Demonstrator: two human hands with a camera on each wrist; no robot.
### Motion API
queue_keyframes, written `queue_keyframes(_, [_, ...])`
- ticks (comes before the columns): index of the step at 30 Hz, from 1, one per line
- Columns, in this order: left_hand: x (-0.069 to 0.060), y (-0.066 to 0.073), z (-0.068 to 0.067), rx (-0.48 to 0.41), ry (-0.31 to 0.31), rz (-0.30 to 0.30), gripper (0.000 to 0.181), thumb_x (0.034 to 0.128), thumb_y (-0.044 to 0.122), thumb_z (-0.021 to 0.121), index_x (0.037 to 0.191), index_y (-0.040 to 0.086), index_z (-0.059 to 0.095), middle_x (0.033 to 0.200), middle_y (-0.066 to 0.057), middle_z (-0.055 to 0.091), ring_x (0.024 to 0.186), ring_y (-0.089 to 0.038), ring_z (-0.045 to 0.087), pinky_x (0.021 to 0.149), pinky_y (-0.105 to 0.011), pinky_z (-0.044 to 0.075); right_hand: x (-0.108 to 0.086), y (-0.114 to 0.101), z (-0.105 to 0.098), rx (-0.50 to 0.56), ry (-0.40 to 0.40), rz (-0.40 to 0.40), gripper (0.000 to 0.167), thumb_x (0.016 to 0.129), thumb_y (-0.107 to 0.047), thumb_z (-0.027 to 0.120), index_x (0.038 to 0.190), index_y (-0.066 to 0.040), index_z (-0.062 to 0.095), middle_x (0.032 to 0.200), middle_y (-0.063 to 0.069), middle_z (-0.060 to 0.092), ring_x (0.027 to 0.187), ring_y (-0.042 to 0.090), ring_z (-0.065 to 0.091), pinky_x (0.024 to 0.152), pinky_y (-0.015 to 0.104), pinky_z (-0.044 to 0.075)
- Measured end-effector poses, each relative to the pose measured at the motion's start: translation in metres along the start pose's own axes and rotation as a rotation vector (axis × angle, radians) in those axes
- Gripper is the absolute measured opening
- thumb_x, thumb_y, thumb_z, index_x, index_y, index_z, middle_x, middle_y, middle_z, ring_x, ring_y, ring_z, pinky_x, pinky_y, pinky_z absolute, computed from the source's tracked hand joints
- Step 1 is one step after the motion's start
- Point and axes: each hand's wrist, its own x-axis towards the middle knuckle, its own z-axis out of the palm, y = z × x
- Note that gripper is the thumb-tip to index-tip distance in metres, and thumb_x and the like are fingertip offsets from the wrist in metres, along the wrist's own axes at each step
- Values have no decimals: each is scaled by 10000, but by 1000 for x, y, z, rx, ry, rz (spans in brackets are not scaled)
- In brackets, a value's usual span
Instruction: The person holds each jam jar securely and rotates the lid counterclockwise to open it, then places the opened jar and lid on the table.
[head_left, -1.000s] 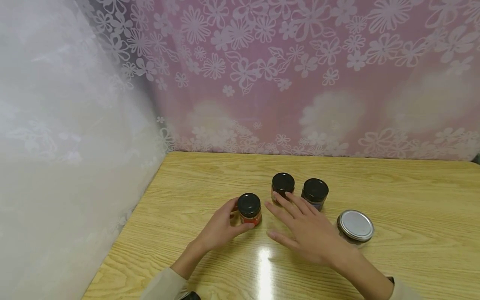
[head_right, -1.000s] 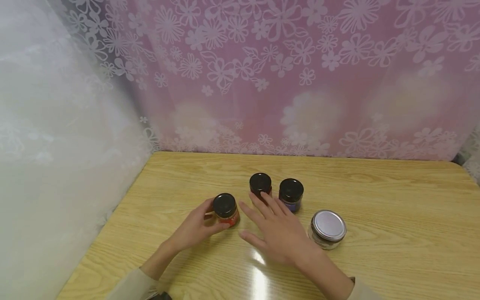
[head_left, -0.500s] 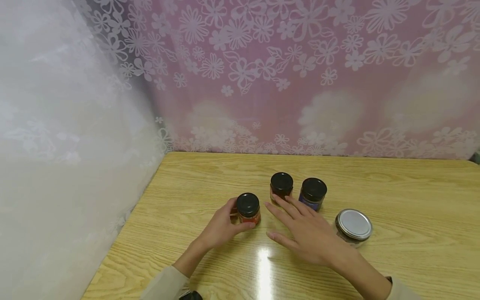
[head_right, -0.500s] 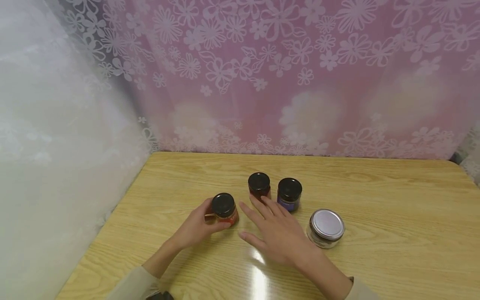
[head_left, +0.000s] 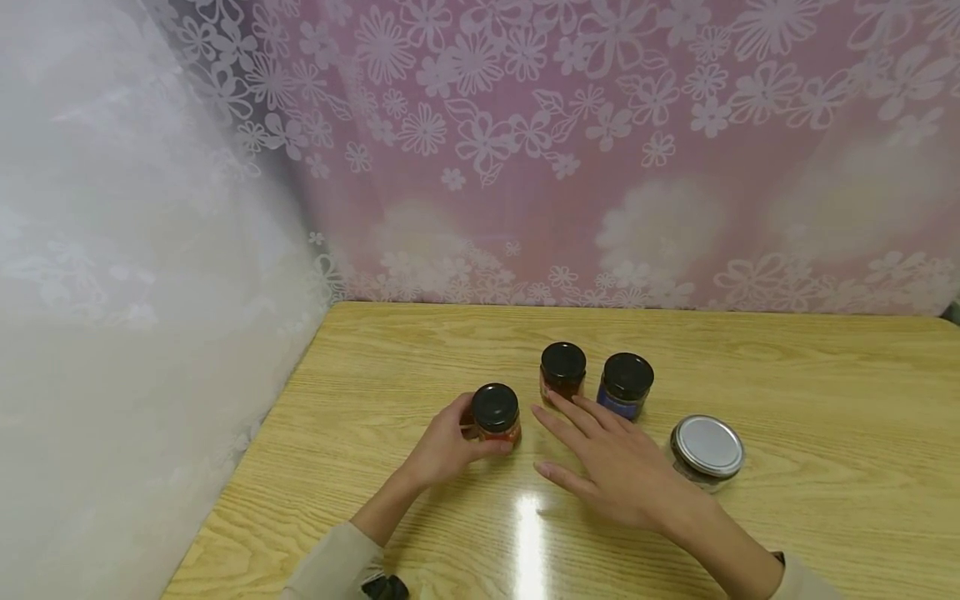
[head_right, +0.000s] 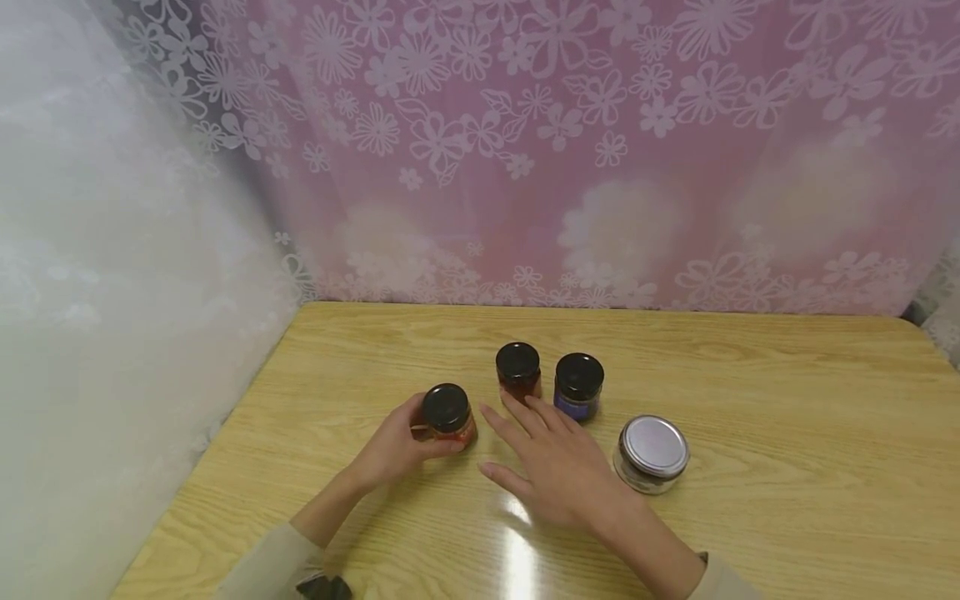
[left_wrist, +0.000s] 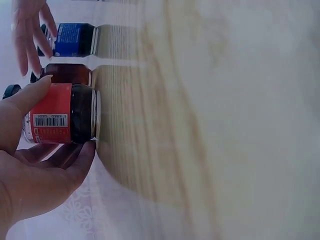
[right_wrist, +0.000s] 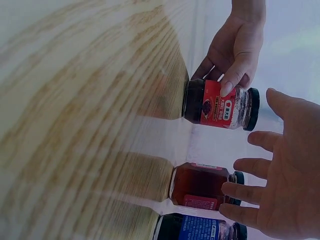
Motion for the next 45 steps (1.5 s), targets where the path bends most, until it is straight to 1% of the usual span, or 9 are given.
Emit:
queue_keyframes(7, [-8, 35, -4, -14, -14, -1, 616, 800, 83, 776, 1334, 5, 480, 1228, -130, 572, 1120, -283, 565, 923, -466, 453, -1, 1, -1, 14, -12, 12, 660, 950, -623, 360, 1502, -264, 322, 1531, 34, 295, 1359, 324, 307, 1006, 563, 326])
queue_keyframes(13, [-10, 40, -4, 6, -8, 4, 593, 804, 80, 771, 1326, 16, 497, 1205, -125, 590, 1092, -289, 582, 908, -468, 461, -2, 2, -1, 13, -9, 18, 656, 951, -626, 348, 1502, -271, 320, 1527, 39, 300, 1361, 327, 302, 1008, 557, 326])
queue_keyframes(18, [-10, 36, -3, -6, 13, 7, 566, 794, 94, 782, 1295, 19, 530, 1163, -111, 615, 1051, -286, 600, 880, -459, 478, -4, 3, -1, 18, -9, 31, 651, 948, -637, 333, 1504, -301, 303, 1523, 35, 307, 1362, 324, 302, 1000, 560, 336])
queue_keyframes(24, [-2, 7, 0, -4, 48, -8, 589, 778, 174, 807, 1299, 89, 546, 1134, -48, 626, 1007, -212, 618, 838, -391, 501, -5, 4, -4, 31, 0, 42, 646, 949, -636, 330, 1504, -306, 301, 1513, 38, 325, 1346, 340, 324, 971, 584, 355])
queue_keyframes(26, [-1, 2, 0, -2, 59, -13, 582, 777, 222, 809, 1292, 125, 554, 1119, -23, 626, 985, -180, 620, 818, -354, 508, -6, 5, -5, 36, 6, 45, 645, 949, -635, 329, 1505, -309, 295, 1512, 35, 326, 1345, 334, 326, 965, 583, 362])
queue_keyframes(30, [-1, 4, -2, -7, 75, 10, 558, 770, 296, 809, 1260, 170, 575, 1095, -2, 622, 959, -154, 623, 797, -318, 515, -8, 6, -7, 57, 16, 53, 638, 954, -625, 332, 1509, -315, 278, 1510, 31, 328, 1343, 311, 335, 951, 562, 387])
queue_keyframes(34, [-3, 12, -4, 15, 92, 39, 551, 758, 325, 814, 1238, 182, 585, 1081, 18, 622, 968, -139, 618, 811, -330, 514, -11, 7, -11, 109, 30, 73, 628, 959, -606, 356, 1507, -311, 281, 1507, 20, 335, 1332, 284, 357, 929, 549, 407])
queue_keyframes(38, [-5, 19, -4, 52, 108, 50, 557, 747, 334, 819, 1228, 186, 580, 1063, 33, 611, 955, -123, 610, 813, -350, 509, -15, 7, -15, 147, 45, 106, 626, 961, -590, 383, 1501, -281, 316, 1501, 25, 348, 1316, 316, 381, 931, 579, 390])
queue_keyframes(45, [-9, 27, -2, 79, 109, 86, 523, 735, 300, 826, 1192, 206, 591, 995, 61, 626, 919, -91, 603, 812, -305, 505, -21, 8, -22, 175, 61, 135, 599, 973, -573, 370, 1491, -274, 338, 1485, 33, 375, 1300, 351, 399, 933, 601, 376])
